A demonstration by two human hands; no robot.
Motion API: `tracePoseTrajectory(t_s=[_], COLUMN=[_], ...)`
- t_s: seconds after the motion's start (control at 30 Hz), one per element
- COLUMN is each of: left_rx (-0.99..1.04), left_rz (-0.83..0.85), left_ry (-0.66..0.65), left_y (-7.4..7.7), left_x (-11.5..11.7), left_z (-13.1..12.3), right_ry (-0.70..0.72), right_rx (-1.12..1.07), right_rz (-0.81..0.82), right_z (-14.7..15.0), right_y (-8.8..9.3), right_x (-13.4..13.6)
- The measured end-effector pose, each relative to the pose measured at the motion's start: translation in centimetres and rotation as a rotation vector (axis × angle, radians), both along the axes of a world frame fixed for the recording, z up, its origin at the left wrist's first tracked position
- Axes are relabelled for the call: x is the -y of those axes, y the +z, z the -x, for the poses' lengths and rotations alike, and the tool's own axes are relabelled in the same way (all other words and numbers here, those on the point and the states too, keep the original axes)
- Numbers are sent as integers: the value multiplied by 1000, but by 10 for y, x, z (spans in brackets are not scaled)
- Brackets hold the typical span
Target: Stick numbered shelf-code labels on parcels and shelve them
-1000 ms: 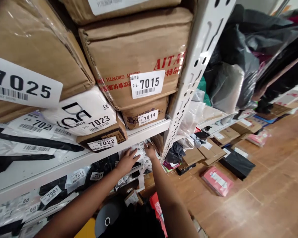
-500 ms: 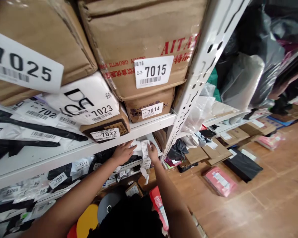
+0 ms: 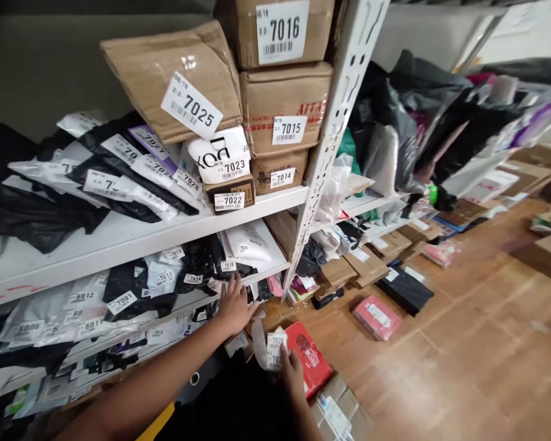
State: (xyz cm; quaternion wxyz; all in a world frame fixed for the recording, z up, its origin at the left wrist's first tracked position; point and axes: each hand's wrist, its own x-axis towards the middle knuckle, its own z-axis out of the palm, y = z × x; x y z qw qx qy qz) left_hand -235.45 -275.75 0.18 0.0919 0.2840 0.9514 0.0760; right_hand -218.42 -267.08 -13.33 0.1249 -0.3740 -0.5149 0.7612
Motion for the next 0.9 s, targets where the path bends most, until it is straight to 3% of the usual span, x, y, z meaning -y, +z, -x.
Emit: tracePoseTrajectory(t_s=[0.07,0.17,0.27,0.37,0.47,0.57,0.73,0.9], left_rx=[239,561,733,699,625,683,741,722], left_rz=[-206,-695,-1038,-1054,-962,-1002,-1067,-1086], left_ry=[-4,225,408,397,363,361,411,406], left_y=[-14,-32,-32,-16,0,5,5,-10], left_x=[20,55,95,135,160,162,134,88], left_z=[-42,-87,-115,-143,-174,-200,-218,-222], right_ry=[-12,65,222,347,322,245,197,171], right_rx=[-32,-136,-193,-198,-211,-206,-210,-220], right_rz=[25,8,28,55,65,59,40,42], right_z=[2,-5,-26,-54,-76,-89,-101,-117], right_y=[25,63,85,92,98,107,119,103], right_x=[12,36,69,100,117,116,94,57])
